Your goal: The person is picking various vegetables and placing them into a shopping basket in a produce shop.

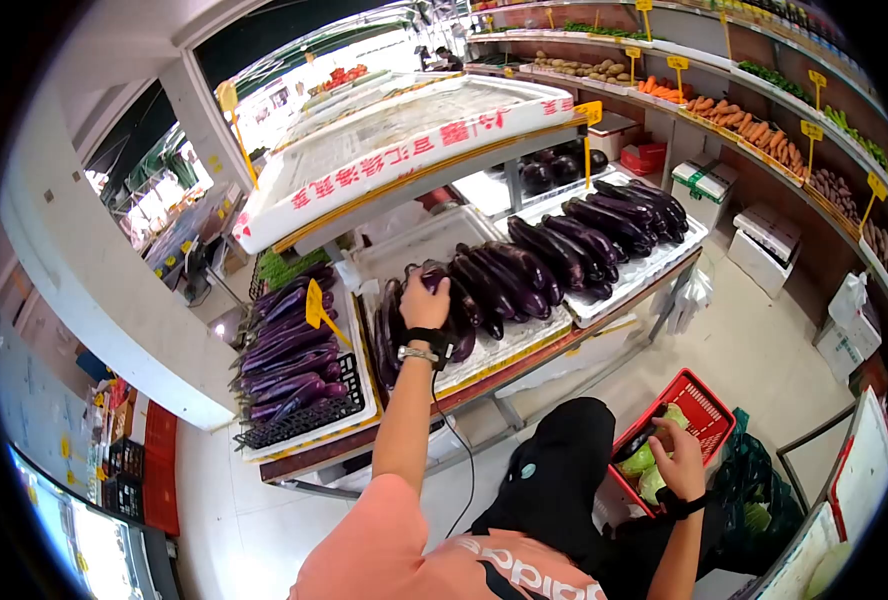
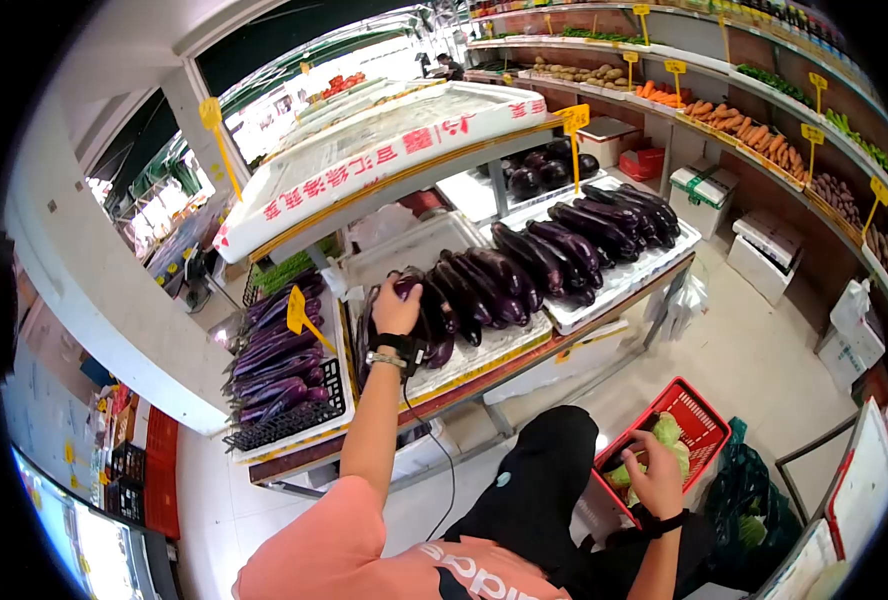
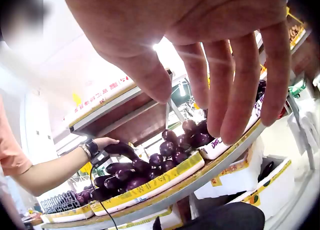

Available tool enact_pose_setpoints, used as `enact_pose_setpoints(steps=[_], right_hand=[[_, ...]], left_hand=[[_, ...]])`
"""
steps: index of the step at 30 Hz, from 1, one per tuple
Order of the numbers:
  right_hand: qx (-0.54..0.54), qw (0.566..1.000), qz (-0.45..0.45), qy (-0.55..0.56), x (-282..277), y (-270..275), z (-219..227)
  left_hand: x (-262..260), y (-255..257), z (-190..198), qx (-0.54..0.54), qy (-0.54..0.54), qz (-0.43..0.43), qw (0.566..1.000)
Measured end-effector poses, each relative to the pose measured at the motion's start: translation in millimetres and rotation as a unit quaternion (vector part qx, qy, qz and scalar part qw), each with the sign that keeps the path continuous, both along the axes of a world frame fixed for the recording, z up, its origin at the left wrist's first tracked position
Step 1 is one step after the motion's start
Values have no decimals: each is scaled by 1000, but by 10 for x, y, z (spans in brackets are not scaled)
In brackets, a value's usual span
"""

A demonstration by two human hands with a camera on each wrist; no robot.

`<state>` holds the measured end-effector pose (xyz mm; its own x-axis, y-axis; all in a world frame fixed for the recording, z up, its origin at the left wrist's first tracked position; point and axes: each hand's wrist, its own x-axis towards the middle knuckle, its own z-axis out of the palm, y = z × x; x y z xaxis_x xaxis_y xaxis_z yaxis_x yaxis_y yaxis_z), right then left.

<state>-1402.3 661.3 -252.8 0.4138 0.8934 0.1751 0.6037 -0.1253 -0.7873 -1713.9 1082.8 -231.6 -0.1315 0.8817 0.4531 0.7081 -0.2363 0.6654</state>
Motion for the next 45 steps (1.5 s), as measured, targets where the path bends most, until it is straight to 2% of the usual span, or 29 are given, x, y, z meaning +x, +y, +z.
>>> enact_pose_setpoints(steps=[3,4,5,7,8,11,14,17,19,21,22,24,25,26,27,28,29,31,32,35,36,37,39,40,41,42,43,44,45], right_hand=[[5,1000,13,8,73,17,-65],[10,1000,17,4,57,67,-9],[11,1000,24,-1,54,112,35],[16,999,37,18,79,257,-20],[13,998,48,34,89,339,-70],[8,993,88,73,59,579,-50],[4,984,123,128,-22,738,9],[24,976,141,162,-48,849,-87],[75,940,143,300,-64,882,-235],[69,924,97,363,-26,861,-287],[68,914,51,396,0,812,-265],[41,880,-59,469,89,692,-268],[60,850,-80,517,185,608,-415],[75,832,-130,534,255,531,-517],[89,812,-176,549,325,466,-600],[74,793,-183,576,452,326,-685],[81,783,-205,581,563,247,-831],[48,806,-223,547,878,115,-1242],[37,817,-226,529,1017,98,-1362],[-97,871,-292,384,1556,79,-2365],[-144,876,-312,339,1689,114,-2749],[-194,874,-330,299,1801,169,-3143],[-220,858,-384,259,1853,234,-3744],[-233,850,-406,240,1848,335,-3916],[-269,843,-383,265,1805,412,-3634],[-262,843,-399,249,1794,484,-3821],[-256,845,-409,232,1823,465,-4177],[-330,843,-395,158,1926,428,-4599],[-337,849,-401,73,2018,344,-5333]], left_hand=[[-211,265,-121,21,-75,23,997],[-260,301,-94,-12,-237,-25,971],[-292,301,-130,-49,-393,-67,916],[-334,-81,183,-45,-498,-119,858],[-382,-216,238,-54,-505,-146,849],[-307,-788,424,-44,-488,-235,840],[-49,-1285,477,-79,-453,-311,832],[323,-1586,280,-157,-470,-390,776],[672,-1821,143,-202,-453,-443,747],[1006,-2017,-61,-245,-417,-499,719],[1139,-2040,-285,-228,-344,-544,731],[1494,-2353,-292,-246,-279,-586,720],[1629,-2505,-314,-251,-247,-605,715],[1762,-2557,-482,-163,-128,-643,737],[1888,-2662,-447,-111,-57,-667,735],[1995,-2769,-524,-136,-41,-679,720],[2080,-2850,-607,-158,-25,-689,707],[2167,-2886,-863,-195,33,-714,672],[2168,-2882,-936,-198,60,-712,671],[2114,-2758,-1035,-193,103,-707,673],[2057,-2651,-1049,-188,112,-705,674],[1958,-2446,-986,-163,112,-676,710],[1794,-2185,-866,-152,109,-630,753],[1684,-2038,-775,-146,130,-596,779],[1573,-1913,-646,-139,141,-555,808],[1389,-1747,-631,-118,162,-506,839],[1261,-1655,-526,-123,133,-449,875],[1115,-1516,-479,-96,138,-408,897],[931,-1393,-404,-62,150,-358,920]])
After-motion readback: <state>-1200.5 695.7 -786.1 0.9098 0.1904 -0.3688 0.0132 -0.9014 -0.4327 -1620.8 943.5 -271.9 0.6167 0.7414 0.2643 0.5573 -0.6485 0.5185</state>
